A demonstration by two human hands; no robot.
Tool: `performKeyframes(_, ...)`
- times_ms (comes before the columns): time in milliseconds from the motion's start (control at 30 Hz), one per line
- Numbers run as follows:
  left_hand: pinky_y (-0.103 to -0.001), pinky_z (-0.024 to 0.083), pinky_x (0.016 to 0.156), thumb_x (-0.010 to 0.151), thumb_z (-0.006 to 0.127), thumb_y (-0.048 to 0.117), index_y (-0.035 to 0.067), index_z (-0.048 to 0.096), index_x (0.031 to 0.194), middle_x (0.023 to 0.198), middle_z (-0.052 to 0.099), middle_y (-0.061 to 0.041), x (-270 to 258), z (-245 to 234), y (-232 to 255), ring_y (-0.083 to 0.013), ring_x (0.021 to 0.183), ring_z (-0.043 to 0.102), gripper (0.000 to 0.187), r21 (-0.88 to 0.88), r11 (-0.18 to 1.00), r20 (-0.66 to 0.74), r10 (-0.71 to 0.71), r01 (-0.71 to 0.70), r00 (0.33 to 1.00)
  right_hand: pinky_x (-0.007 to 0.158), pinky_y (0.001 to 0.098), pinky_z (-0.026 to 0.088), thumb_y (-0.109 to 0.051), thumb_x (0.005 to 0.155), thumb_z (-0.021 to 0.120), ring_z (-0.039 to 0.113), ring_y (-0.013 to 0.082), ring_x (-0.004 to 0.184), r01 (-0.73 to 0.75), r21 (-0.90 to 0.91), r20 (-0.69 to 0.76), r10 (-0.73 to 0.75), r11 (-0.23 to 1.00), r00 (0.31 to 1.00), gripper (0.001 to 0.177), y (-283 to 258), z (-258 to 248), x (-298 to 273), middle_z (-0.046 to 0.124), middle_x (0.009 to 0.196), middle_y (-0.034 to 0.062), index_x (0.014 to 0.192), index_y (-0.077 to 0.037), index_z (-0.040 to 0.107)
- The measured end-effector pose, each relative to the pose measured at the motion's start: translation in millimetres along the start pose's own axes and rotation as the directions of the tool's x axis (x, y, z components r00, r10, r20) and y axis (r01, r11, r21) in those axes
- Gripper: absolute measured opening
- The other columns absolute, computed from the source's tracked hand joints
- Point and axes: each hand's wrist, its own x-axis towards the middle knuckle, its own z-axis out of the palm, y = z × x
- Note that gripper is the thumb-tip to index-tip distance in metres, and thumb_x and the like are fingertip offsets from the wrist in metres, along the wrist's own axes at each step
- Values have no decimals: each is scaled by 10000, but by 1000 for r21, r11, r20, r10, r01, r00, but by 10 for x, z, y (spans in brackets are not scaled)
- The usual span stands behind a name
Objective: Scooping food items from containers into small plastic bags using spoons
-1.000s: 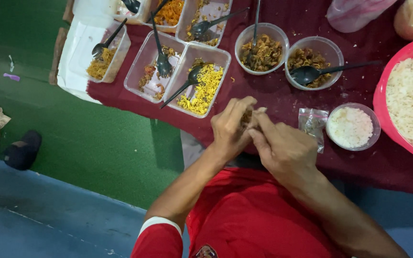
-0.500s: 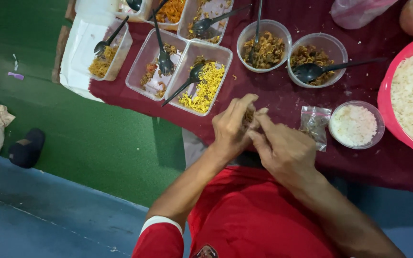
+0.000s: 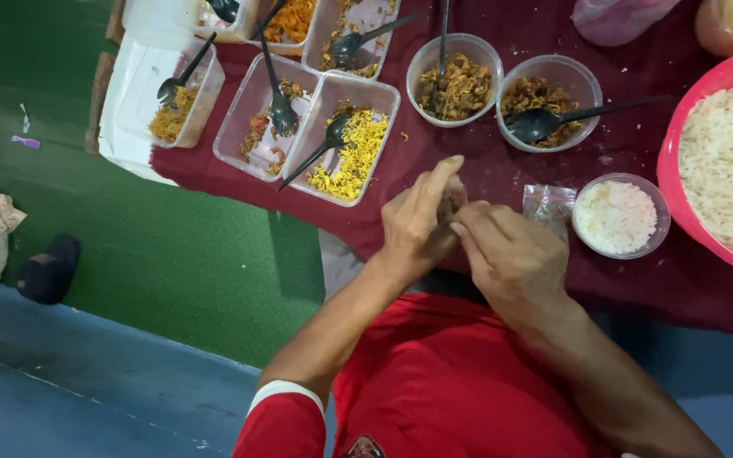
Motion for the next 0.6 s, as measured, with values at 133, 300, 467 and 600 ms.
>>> performKeyframes(133, -402, 599, 782, 691, 862, -17, 19, 555, 1419, 1114, 706, -113, -86, 129, -57, -320, 902, 725, 791, -79, 997, 45, 22, -18, 999, 767, 327, 576, -158, 965, 785, 726, 254, 840, 39, -69, -43, -42, 997, 998, 83, 147, -38, -27, 710, 929, 69, 1030, -106, 791)
performKeyframes(300, -490, 538, 990, 702, 935, 136, 13, 460, 1481, 1326, 646, -135, 35, 21, 85, -372, 1173, 667, 921, -273, 952, 124, -105, 135, 987, 765, 388, 562, -106, 991, 754, 716, 311, 851, 82, -117, -60, -89, 990, 994, 93, 299, -154, 27, 720, 985, 129, 1057, -57, 798)
performKeyframes(467, -505, 487, 1085, 828, 854, 177, 29, 566, 1409, 1338, 643, -135, -47, 51, -10, -388, 1301, 599, 665, -402, 867, 216, -225, 296, 950, 756, 370, 559, -89, 1018, 746, 705, 301, 836, 78, -164, -52, -88, 983, 995, 73, 370, -265, 26, 726, 992, 117, 1057, -72, 805)
performKeyframes(600, -409, 521, 936, 963, 725, 202, 81, 658, 1316, 1230, 697, -72, -51, 36, 5, -302, 1181, 661, 379, -395, 836, 193, -329, 380, 925, 754, 377, 563, -66, 1014, 742, 716, 302, 859, 37, -145, -86, -49, 989, 995, 86, 414, -196, -59, 744, 1031, 122, 1064, -53, 811)
